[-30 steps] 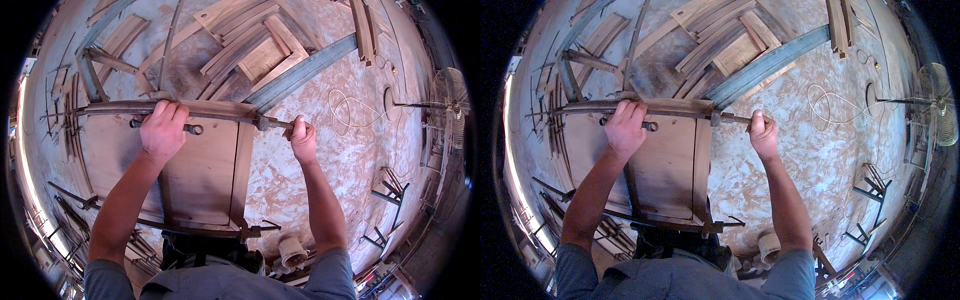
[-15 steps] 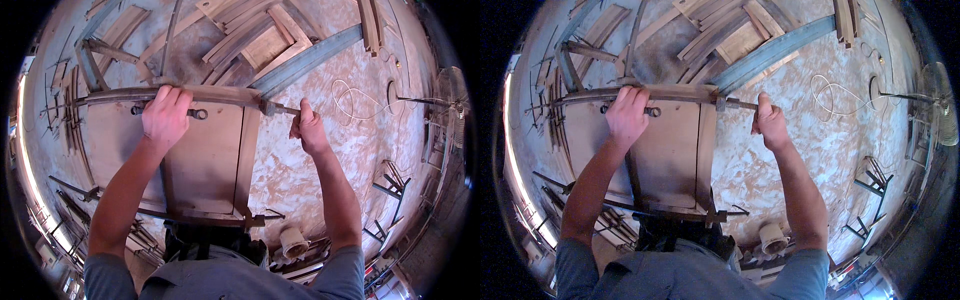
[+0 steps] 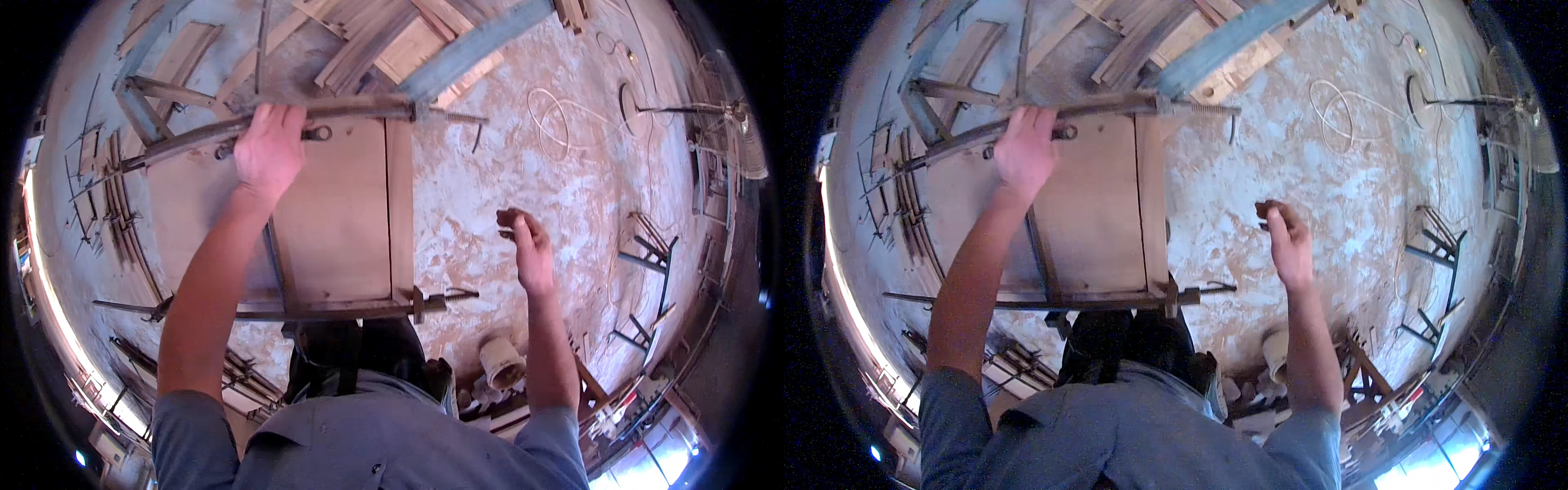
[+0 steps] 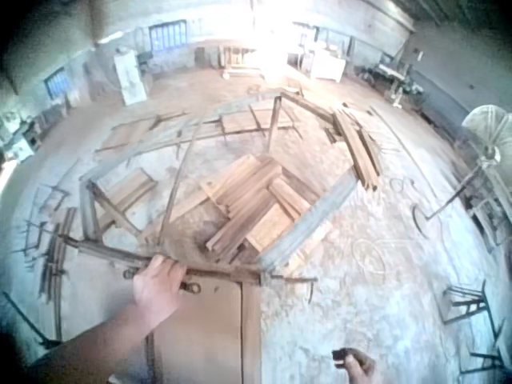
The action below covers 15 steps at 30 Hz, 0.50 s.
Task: The person assembles a wooden frame by tightening metal clamps to secure the joints. They then pick up a long wooden slat, apply glue to its edges using a brush, and place it on a workbench. The person continues to apply glue to another wooden piece.
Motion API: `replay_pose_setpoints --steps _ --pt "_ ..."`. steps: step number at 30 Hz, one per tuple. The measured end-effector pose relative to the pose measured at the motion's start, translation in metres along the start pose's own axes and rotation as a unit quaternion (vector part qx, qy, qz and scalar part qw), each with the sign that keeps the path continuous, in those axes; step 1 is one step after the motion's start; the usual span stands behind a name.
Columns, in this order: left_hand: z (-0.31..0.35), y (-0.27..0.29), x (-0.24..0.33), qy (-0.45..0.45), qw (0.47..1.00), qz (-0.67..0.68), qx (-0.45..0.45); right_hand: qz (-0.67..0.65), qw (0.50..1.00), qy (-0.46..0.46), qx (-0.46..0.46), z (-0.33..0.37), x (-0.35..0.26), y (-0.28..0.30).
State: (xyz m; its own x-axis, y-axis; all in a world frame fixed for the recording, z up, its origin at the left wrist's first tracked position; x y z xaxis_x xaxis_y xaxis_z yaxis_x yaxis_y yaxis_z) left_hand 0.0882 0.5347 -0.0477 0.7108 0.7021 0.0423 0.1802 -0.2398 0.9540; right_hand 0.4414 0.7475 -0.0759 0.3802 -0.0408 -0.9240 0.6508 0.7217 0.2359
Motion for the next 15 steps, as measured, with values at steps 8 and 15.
replay_pose_setpoints --steps 8,15 --pt "0.002 -0.008 -0.003 -0.001 1.0 -0.006 -0.03 -0.032 0.996 0.069 -0.036 0.118 0.042 -0.029" --pt "0.008 0.023 0.007 -0.054 0.998 -0.015 0.02 0.011 0.994 0.077 -0.078 0.12 0.05 -0.043"
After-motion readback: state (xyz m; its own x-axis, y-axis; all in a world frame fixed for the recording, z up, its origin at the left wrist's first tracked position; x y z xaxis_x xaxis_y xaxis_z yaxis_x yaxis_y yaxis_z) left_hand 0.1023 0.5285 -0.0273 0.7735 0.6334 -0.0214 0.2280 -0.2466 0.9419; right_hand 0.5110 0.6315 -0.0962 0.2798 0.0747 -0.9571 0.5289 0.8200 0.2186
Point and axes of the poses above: each hand's wrist, its own z-axis away from the middle knuckle, its own y-axis out of the back of the hand, x = y × z, the point moved 4 cm from there along -z, towards the middle knuckle, and after that the axes turned 12 degrees about y, right-handed, at the moved point
